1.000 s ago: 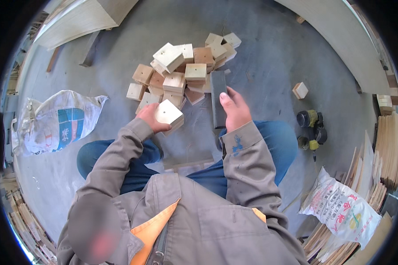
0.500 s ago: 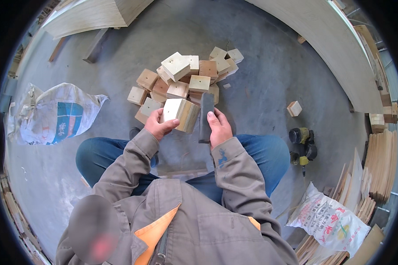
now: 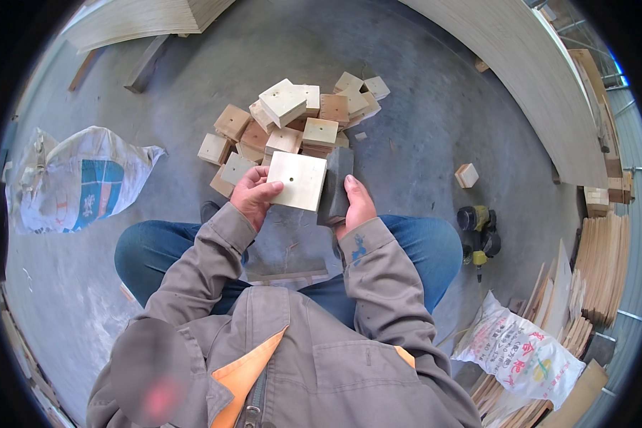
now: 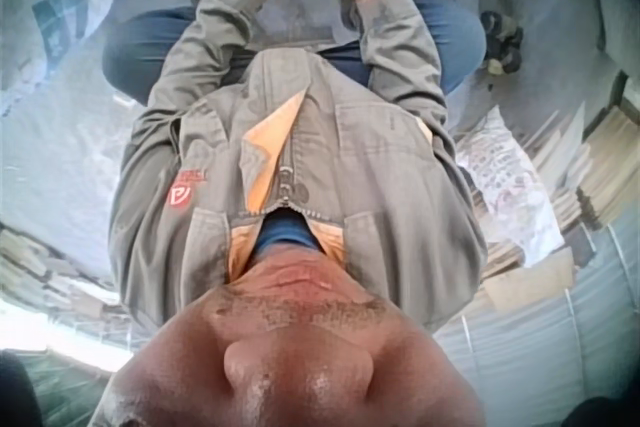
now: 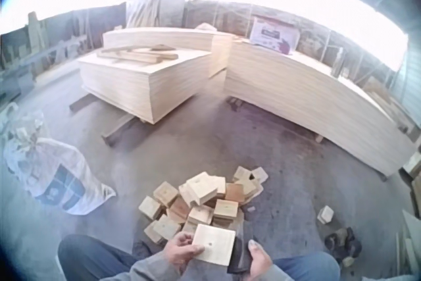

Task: The person sits on the floor and sands small wooden blocks using a sanding block. They pick up blocks from a pile, sand the edges and faces, and place them back down.

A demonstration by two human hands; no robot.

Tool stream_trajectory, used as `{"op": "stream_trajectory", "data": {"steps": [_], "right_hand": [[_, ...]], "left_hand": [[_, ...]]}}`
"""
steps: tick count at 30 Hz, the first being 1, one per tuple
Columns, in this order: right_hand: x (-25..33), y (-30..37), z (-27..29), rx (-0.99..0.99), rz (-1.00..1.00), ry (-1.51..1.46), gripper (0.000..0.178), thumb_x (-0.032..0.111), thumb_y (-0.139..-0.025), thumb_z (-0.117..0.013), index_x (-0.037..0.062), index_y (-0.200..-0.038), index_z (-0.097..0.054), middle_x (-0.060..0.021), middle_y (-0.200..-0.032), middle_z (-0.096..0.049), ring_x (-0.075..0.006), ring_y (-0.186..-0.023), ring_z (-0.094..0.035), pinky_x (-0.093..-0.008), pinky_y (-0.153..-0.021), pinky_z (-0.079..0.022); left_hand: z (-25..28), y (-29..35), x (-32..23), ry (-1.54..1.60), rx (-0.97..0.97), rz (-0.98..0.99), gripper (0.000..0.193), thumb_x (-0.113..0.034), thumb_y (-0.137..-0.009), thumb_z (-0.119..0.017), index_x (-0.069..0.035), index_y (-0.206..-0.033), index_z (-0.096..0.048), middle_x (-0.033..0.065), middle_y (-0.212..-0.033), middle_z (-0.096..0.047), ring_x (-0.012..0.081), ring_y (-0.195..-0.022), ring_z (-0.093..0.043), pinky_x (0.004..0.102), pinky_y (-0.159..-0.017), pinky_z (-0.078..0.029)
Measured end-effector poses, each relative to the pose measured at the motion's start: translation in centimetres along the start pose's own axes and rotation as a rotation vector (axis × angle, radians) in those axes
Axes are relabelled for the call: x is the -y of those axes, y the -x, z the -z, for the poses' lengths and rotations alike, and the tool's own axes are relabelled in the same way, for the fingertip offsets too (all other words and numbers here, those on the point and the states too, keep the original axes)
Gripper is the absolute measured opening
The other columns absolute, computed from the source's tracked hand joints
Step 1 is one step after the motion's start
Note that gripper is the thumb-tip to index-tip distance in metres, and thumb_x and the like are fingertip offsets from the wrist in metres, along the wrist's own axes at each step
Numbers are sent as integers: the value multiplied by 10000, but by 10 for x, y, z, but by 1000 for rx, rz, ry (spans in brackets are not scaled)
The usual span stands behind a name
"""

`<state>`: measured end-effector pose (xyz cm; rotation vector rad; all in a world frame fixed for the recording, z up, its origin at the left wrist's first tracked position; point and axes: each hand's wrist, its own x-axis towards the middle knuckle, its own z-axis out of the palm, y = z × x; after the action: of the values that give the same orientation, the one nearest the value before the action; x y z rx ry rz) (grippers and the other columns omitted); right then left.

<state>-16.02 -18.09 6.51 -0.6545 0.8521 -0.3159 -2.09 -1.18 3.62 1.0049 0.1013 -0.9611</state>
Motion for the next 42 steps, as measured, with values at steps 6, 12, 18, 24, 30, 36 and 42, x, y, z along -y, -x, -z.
{"op": "stream_trajectory", "data": {"steps": [6, 12, 18, 24, 30, 36, 42], "right_hand": [[-5, -6, 5, 48, 15, 44, 429, 283, -1074, -494, -21, -1375, -528, -157, -1275, -642, -263, -1118, -656, -414, -975, -544], [-3, -3, -2, 66, 23, 61, 438, 285, -1082, -501, -32, -1384, -519, -151, -1277, -639, -255, -1132, -649, -403, -990, -537], [-12, -11, 6, -5, 96, 141, 467, 238, -1059, -575, -46, -1421, -493, -151, -1313, -628, -239, -1147, -640, -381, -1004, -527], [-8, -7, 1, -37, 170, 161, 485, 227, -1056, -581, -51, -1439, -477, -150, -1327, -621, -224, -1180, -613, -355, -1031, -501], [4, 20, -13, 58, 386, 562, 576, 237, -1046, -595, -48, -1507, -399, -151, -1363, -587, -206, -1212, -576, -325, -1037, -475], [-18, 32, -24, 185, 673, 988, 700, 320, -950, -705, -50, -1486, -448, -264, -1394, -565, -361, -1265, -581, -406, -1084, -445], [-13, 42, -33, 176, 867, 1222, 729, 320, -927, -715, -72, -1479, -444, -275, -1383, -566, -381, -1272, -563, -427, -1091, -438]], "left_hand": [[-6, 6, -5, 42, 187, 73, 755, -105, -769, -819, 2, -1438, -486, 122, -1266, -658, 248, -1186, -629, 394, -1049, -476], [-11, 13, -11, 58, 154, 194, 751, -164, -808, -742, -56, -1490, -444, 102, -1332, -627, 251, -1213, -614, 425, -1060, -475], [-11, 11, -4, -82, 133, 262, 748, -235, -827, -733, -172, -1511, -438, 74, -1382, -578, 272, -1224, -575, 490, -964, -489], [-18, 9, -1, -5, 39, 248, 725, -285, -864, -717, -156, -1509, -413, 99, -1391, -560, 288, -1259, -554, 507, -999, -487], [-12, 4, -13, 212, -118, 226, 664, -323, -913, -666, -80, -1481, -421, 157, -1385, -554, 331, -1260, -574, 530, -1065, -505], [-6, 3, -5, 293, -14, 287, 685, -310, -897, -667, -96, -1498, -417, 154, -1403, -547, 334, -1267, -551, 533, -1077, -455], [-2, -1, -1, 297, 48, 232, 712, -277, -866, -715, -127, -1499, -426, 139, -1382, -566, 334, -1220, -587, 525, -1009, -509]]}}
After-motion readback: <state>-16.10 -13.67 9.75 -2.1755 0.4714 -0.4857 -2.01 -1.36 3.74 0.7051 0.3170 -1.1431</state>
